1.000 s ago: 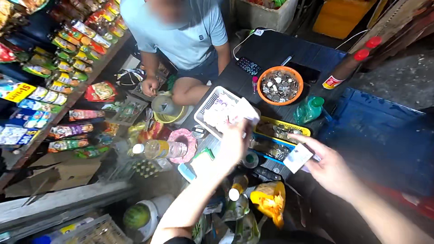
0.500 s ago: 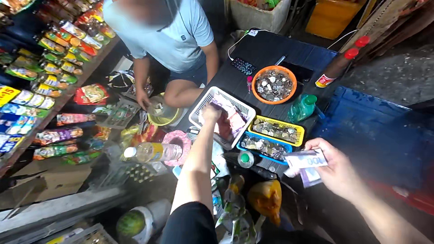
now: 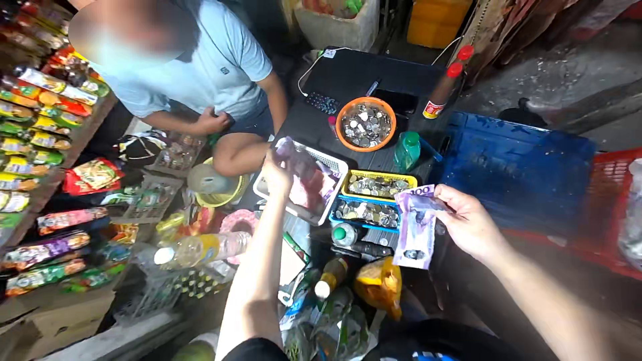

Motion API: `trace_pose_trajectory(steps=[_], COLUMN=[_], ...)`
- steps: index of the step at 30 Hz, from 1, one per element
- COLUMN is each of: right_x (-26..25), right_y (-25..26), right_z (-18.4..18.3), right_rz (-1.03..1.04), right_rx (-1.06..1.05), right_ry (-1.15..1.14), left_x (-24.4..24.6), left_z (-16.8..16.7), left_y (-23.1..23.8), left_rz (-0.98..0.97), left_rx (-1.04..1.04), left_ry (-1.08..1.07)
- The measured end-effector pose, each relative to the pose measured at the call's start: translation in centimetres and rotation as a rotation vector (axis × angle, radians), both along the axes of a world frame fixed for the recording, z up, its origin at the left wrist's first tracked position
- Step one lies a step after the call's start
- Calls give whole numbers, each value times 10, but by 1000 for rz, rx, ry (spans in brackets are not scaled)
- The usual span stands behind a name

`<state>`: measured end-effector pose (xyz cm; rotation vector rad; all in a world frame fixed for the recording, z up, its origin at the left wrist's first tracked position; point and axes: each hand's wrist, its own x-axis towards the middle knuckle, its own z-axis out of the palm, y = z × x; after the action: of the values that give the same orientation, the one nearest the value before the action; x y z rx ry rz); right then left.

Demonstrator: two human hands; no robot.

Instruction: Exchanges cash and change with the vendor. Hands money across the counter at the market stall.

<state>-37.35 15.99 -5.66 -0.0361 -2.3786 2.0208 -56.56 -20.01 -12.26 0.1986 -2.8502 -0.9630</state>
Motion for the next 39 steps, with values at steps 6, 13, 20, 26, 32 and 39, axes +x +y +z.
trace_pose_trajectory(steps=[6,13,20,26,32,39], right_x=[-3,6,26,33,40,53], right_y=[-9,4,19,19,1,-26], right_z=[8,-13,-17,-12,-6,-2], right_rz=[162,-15,55,144,372,310], right_rx=[7,210,231,225,151,-134], right_ry=[-69,-27,-43,-128,-224,-60], left_x=[117,87,-6,10,12,162], left_z=[88,61,-45,-41,-8,115], left_y=[105,102,18,16,34,127], left_rz=[-651,-823,-667,-572,-447,-634], left_rx=[464,239,-638,-538,-672,-78], left_ry=[-183,-439,-327,-300,-457,-132])
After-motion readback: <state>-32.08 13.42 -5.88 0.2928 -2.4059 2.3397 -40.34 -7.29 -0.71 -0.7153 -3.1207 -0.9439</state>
